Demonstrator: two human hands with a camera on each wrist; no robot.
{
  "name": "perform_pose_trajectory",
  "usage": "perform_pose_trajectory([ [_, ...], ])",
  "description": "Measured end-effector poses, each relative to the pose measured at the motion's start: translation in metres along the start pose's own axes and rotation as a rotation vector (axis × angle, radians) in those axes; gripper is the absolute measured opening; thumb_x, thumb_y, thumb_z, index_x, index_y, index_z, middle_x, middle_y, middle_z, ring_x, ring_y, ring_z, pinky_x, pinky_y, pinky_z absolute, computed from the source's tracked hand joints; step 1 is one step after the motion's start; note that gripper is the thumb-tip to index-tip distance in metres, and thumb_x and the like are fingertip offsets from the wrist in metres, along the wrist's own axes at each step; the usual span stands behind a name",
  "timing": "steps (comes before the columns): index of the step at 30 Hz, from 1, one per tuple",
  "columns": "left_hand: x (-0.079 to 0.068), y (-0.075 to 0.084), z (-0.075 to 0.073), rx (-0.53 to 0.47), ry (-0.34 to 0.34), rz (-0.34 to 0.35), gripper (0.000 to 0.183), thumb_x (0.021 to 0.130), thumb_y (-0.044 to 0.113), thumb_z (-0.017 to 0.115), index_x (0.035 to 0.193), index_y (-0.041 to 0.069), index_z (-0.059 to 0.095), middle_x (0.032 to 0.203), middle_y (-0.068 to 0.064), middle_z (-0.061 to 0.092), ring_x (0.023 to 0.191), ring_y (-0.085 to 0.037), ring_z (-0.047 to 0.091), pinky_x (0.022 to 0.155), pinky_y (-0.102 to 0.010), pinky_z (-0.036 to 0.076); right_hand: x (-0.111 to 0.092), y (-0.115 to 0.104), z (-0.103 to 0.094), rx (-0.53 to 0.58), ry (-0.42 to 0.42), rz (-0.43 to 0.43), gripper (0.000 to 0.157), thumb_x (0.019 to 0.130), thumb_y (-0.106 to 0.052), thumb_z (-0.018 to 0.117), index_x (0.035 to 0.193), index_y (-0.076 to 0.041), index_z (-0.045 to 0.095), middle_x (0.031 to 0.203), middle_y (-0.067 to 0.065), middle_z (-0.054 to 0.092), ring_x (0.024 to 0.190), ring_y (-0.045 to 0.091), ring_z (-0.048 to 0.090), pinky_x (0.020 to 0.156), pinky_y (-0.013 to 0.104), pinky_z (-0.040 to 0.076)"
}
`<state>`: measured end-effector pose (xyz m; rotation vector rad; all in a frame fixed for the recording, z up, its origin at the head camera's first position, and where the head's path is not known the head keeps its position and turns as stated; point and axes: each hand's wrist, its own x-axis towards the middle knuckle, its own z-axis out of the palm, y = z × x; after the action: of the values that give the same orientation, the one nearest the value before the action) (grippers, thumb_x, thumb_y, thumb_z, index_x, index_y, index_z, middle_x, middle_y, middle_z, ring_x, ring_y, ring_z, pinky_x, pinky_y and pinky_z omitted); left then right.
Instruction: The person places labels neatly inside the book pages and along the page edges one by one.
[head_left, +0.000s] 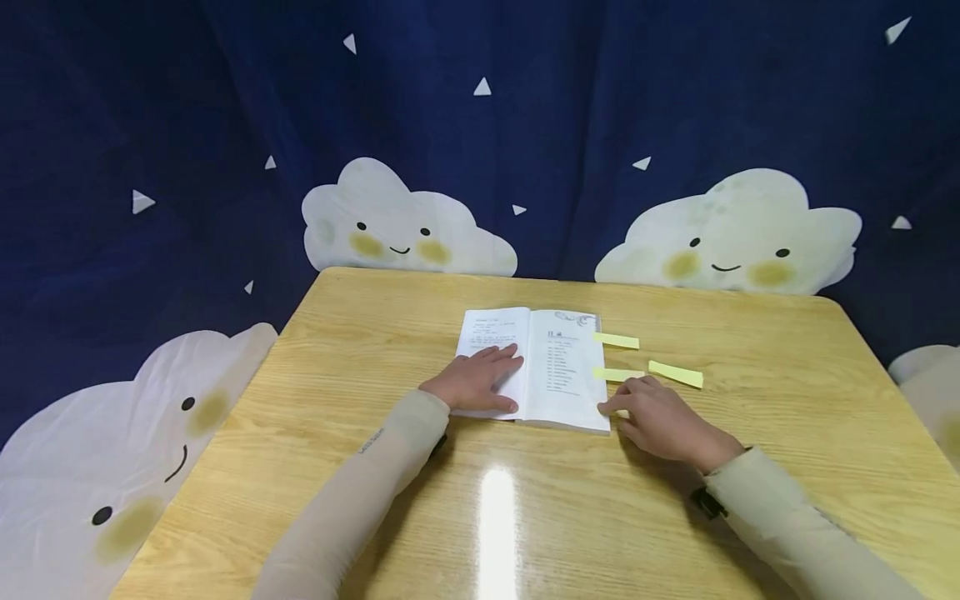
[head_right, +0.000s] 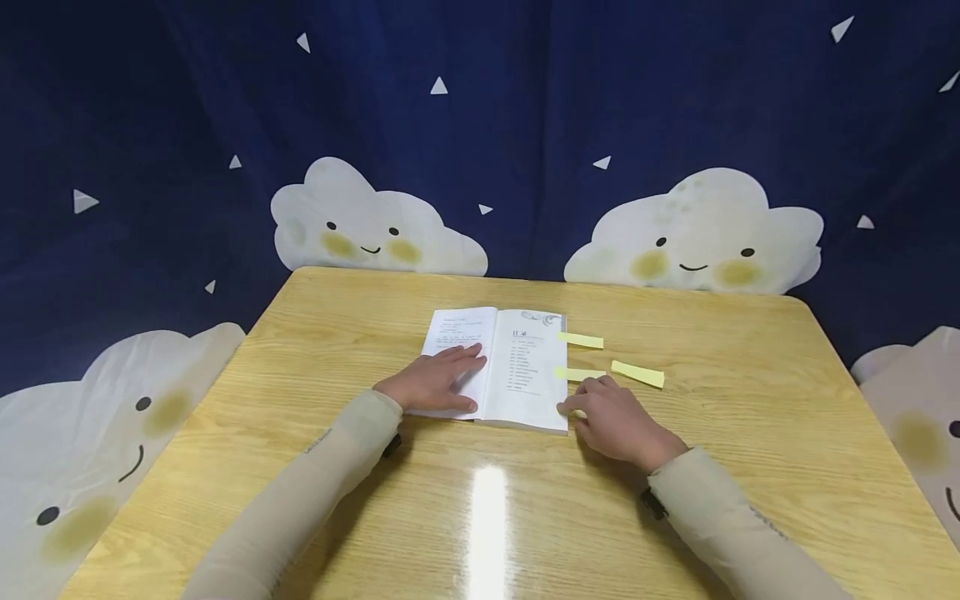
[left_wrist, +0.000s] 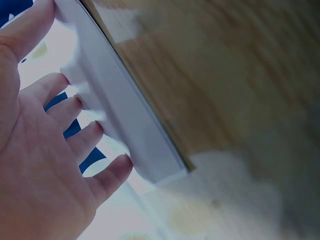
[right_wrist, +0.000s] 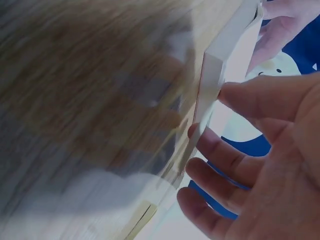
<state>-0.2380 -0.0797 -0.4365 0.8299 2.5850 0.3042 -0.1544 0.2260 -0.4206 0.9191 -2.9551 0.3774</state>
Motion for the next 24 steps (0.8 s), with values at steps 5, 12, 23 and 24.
perform_pose_trajectory([
  [5,-0.002,-0.003,0.000,0.003,0.007,-0.006,0.082,0.091,0.057,0.062,0.159,0.029,0.024,0.169,0.009,0.010,0.157,-0.021,0.013,0.121,-0.058,0.022,0.004,-0.003,0.001,-0.007,-0.010,0.017,0.027,0.086,-0.001,0.069,0.107,-0.015,0.078,0.101,0.005,0.073,0.095,0.029,0.064,0.091,0.057,0.051],
  [12,-0.001,-0.003,0.002,-0.015,0.006,-0.002,0.082,0.092,0.057,0.062,0.159,0.030,0.023,0.169,0.011,0.009,0.158,-0.020,0.011,0.122,-0.058,0.021,0.004,0.003,0.004,0.078,-0.012,0.028,0.022,0.088,-0.006,0.070,0.109,-0.010,0.075,0.105,0.007,0.074,0.101,0.030,0.066,0.095,0.055,0.049],
  [23,0.000,-0.004,0.003,0.000,0.017,-0.002,0.082,0.091,0.057,0.062,0.159,0.030,0.024,0.169,0.011,0.009,0.157,-0.020,0.012,0.122,-0.057,0.023,0.004,0.010,0.008,0.015,0.101,0.017,0.027,0.087,-0.007,0.071,0.113,-0.012,0.075,0.097,0.008,0.067,0.085,0.021,0.057,0.074,0.039,0.047],
  [24,0.000,-0.004,0.003,-0.002,0.015,-0.001,0.082,0.091,0.057,0.062,0.159,0.030,0.024,0.169,0.011,0.009,0.157,-0.020,0.012,0.122,-0.057,0.022,0.004,0.009,0.008,-0.007,0.108,-0.003,0.026,0.086,-0.006,0.072,0.111,-0.013,0.076,0.097,0.008,0.067,0.086,0.021,0.058,0.074,0.039,0.048],
])
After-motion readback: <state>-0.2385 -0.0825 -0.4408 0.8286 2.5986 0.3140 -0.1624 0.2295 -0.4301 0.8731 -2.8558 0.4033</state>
